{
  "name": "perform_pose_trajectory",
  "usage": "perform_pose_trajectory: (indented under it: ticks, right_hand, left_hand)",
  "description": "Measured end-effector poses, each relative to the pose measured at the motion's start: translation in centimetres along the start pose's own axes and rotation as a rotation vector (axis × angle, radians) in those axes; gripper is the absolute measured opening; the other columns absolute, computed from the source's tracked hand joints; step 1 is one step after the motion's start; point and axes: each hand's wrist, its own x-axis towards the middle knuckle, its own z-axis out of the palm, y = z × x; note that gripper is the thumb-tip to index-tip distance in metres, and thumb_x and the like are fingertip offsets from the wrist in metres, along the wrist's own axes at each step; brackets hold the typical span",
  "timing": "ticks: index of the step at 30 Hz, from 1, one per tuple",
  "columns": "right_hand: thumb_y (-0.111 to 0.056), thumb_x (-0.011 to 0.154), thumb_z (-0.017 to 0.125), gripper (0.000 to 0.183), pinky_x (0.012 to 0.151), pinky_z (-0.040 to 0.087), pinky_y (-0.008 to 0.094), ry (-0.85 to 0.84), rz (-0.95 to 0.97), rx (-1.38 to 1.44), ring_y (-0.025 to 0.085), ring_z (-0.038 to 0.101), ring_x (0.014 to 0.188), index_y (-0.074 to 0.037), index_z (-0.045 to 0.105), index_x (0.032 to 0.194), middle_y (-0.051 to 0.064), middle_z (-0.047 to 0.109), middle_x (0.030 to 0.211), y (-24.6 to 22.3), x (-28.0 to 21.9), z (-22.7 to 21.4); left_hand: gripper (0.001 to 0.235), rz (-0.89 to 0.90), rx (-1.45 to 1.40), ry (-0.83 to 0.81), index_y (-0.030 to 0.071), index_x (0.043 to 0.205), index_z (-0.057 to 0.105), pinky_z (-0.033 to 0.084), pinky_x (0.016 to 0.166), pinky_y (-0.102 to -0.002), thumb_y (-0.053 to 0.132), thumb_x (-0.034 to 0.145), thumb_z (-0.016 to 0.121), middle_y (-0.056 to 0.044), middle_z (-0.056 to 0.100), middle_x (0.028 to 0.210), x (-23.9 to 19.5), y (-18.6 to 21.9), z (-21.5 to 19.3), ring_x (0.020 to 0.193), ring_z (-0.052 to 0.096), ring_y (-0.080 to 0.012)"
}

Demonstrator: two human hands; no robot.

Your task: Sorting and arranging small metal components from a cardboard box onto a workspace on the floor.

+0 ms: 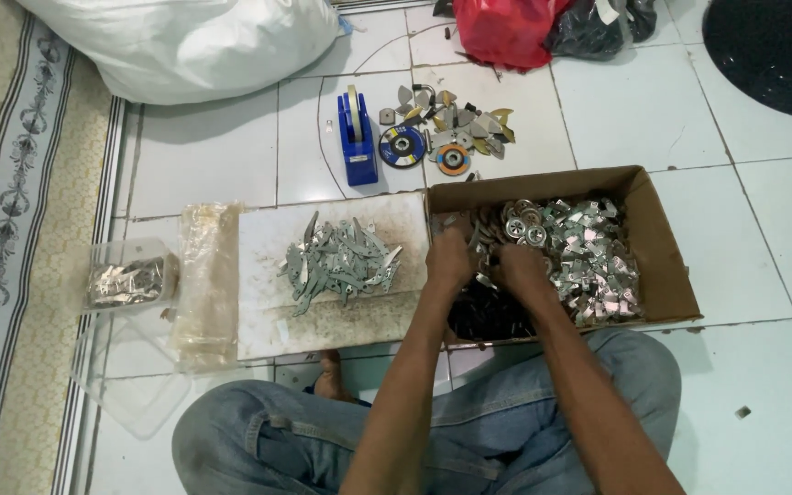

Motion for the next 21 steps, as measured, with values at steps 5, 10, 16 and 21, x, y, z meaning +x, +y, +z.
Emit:
perform_pose_trajectory:
  ticks: [5, 10, 16, 21]
  right_hand:
    - [-0.007, 0.082, 0.072, 0.021, 0.061, 0.055, 0.043, 0.240, -0.161, -0.264, 0.031, 0.073, 0.065, -0.018, 0.072, 0.064, 0.008, 0.071, 0.062, -2.0, -0.3, 3.2]
    - [-0.011, 0.088, 0.067, 0.022, 0.057, 0.053, 0.046, 0.446, -0.194, -0.009, 0.038, 0.070, 0.063, -0.005, 0.070, 0.067, 0.019, 0.066, 0.061, -2.0, -4.0, 0.6]
    - [-0.022, 0.083, 0.075, 0.018, 0.059, 0.053, 0.046, 0.292, -0.040, 0.333, 0.040, 0.069, 0.073, -0.004, 0.074, 0.084, 0.022, 0.068, 0.073, 1.6, -3.6, -2.5]
    - [-0.028, 0.080, 0.080, 0.036, 0.082, 0.056, 0.049, 0.210, 0.010, 0.689, 0.044, 0.072, 0.100, -0.008, 0.080, 0.109, 0.025, 0.076, 0.099, 2.3, -4.3, -3.7]
  left_hand:
    - [0.027, 0.023, 0.103, 0.032, -0.010, 0.076, 0.070, 0.057, 0.053, -0.052, 0.015, 0.084, 0.074, -0.030, 0.067, 0.067, 1.5, -2.0, 2.1, 0.063, 0.070, -0.0406]
    - [0.025, 0.027, 0.144, 0.048, -0.010, 0.076, 0.070, 0.058, 0.054, -0.051, 0.013, 0.085, 0.073, -0.030, 0.067, 0.067, 1.6, -1.8, 2.1, 0.063, 0.071, -0.0422]
    - [0.024, -0.004, 0.100, 0.060, -0.008, 0.072, 0.070, 0.057, 0.050, -0.050, 0.012, 0.083, 0.074, -0.028, 0.065, 0.062, 2.5, -3.1, 3.1, 0.058, 0.069, -0.0403]
    - [0.023, -0.018, -0.006, 0.095, -0.005, 0.068, 0.069, 0.056, 0.055, -0.043, 0.011, 0.085, 0.068, -0.025, 0.065, 0.060, 1.3, -1.3, 1.2, 0.057, 0.067, -0.0315]
